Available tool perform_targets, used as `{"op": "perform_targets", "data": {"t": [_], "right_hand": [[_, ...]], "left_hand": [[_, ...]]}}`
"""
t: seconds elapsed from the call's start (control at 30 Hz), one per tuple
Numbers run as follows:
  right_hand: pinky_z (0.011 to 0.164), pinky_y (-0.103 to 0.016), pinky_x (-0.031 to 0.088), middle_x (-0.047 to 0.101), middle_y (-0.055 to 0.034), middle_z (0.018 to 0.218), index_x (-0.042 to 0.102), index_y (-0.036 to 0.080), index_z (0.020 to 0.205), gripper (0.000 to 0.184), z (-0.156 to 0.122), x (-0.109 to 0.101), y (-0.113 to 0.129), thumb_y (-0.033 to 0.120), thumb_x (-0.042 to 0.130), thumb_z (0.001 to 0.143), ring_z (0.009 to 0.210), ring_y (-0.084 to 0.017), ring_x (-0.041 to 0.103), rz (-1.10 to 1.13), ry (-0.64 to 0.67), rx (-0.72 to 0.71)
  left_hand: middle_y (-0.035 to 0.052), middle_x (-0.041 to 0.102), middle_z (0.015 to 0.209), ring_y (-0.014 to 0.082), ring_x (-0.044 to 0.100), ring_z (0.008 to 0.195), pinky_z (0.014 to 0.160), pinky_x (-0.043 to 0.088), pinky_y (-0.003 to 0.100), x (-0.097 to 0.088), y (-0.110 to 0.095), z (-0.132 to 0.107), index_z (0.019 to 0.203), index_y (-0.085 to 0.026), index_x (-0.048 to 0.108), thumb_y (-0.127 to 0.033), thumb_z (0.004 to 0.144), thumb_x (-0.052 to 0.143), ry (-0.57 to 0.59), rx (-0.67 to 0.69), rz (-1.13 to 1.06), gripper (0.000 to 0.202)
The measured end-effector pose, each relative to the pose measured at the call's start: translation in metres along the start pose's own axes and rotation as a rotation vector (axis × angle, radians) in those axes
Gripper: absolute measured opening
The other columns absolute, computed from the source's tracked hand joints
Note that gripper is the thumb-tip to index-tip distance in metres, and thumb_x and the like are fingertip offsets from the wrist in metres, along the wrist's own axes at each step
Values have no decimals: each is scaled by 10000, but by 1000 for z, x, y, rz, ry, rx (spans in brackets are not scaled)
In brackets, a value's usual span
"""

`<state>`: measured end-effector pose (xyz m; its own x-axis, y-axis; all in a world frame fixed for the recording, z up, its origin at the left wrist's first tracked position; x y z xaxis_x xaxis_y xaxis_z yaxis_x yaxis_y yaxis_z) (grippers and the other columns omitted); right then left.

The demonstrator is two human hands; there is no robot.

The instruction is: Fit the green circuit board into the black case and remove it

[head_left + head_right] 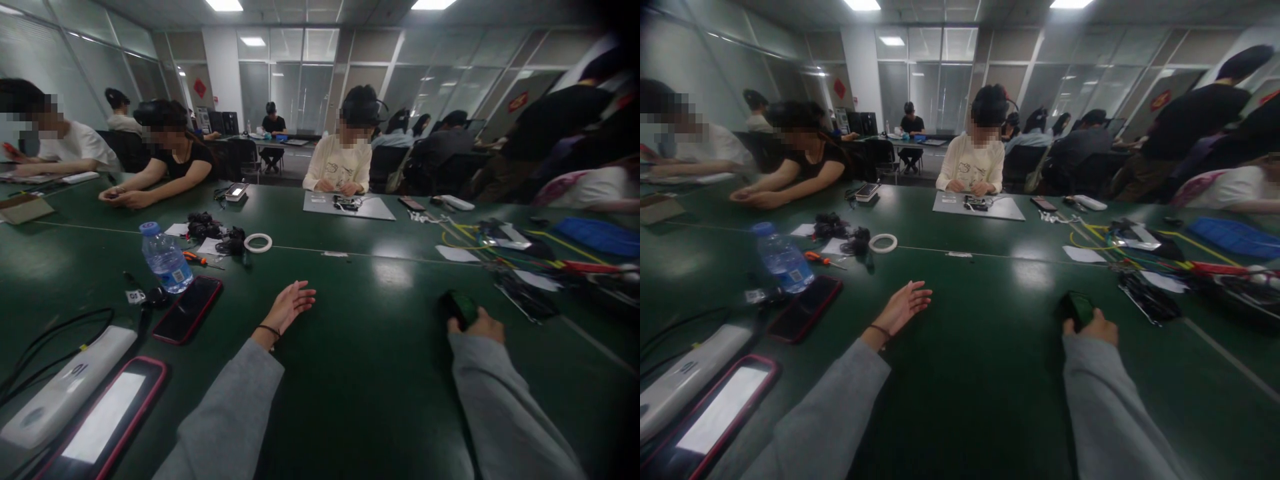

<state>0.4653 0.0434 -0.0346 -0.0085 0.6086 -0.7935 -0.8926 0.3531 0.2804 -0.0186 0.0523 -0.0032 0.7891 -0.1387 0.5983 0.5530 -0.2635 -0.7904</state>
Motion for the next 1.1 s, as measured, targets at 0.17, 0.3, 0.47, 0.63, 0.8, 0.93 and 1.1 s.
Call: {"op": "perform_targets", "data": {"t": [0.17,0.3,0.47,0.63,0.8,0.93,1.1], "right_hand": [[828,-425,464,465,-197,1048,348,31,1322,654,-72,2,180,386,483,790,966,-295,502,311,74,-428],[783,-402,507,462,-151,1064,263,126,1367,595,-138,-12,270,326,430,832,946,-256,517,572,150,-687],[774,-416,516,444,-156,1098,245,134,1358,624,-174,-27,303,303,477,803,968,-266,512,669,212,-683],[833,-437,489,441,-159,1112,281,128,1291,587,-172,-34,302,258,501,762,1017,-274,490,748,199,-667],[818,-403,491,470,-134,1038,376,145,1141,424,-170,-38,302,228,504,746,955,-243,511,781,175,-686],[766,-394,507,461,-137,1032,390,152,1108,377,-170,-38,302,240,493,756,918,-241,520,726,200,-683],[712,-367,528,451,-134,1042,418,158,1093,344,-170,-37,300,269,505,780,901,-234,528,683,219,-673]], "left_hand": [[126,578,1156,180,574,999,934,405,368,-3,-2,2,1096,-170,560,-377,798,575,-117,146,89,364],[102,555,1205,183,518,1101,990,352,350,0,-2,3,1056,-184,594,-273,744,647,-173,238,179,329],[109,591,1138,187,545,1046,982,361,359,4,-3,3,1037,-150,607,-226,709,672,-71,274,275,343],[103,602,1130,186,539,1069,991,351,370,-4,0,7,1068,-159,596,-218,722,655,-56,274,202,357],[91,621,1105,183,540,1079,1003,334,367,-9,4,11,1051,-162,604,-183,695,673,-68,234,108,363],[96,616,1123,190,532,1097,1003,334,370,-10,3,11,1063,-165,602,-182,701,666,-51,212,80,368],[99,611,1136,198,522,1110,998,336,374,-13,5,13,1066,-168,602,-184,709,656,-49,200,63,362]]}}
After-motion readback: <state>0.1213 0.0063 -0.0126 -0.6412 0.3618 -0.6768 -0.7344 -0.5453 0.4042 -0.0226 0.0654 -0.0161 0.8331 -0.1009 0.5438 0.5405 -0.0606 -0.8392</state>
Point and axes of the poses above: each hand's wrist, its own z-axis towards the middle knuckle, its own x-axis out of the palm, y = z × x, the point moved 4 cm from there along z, towards the middle knuckle
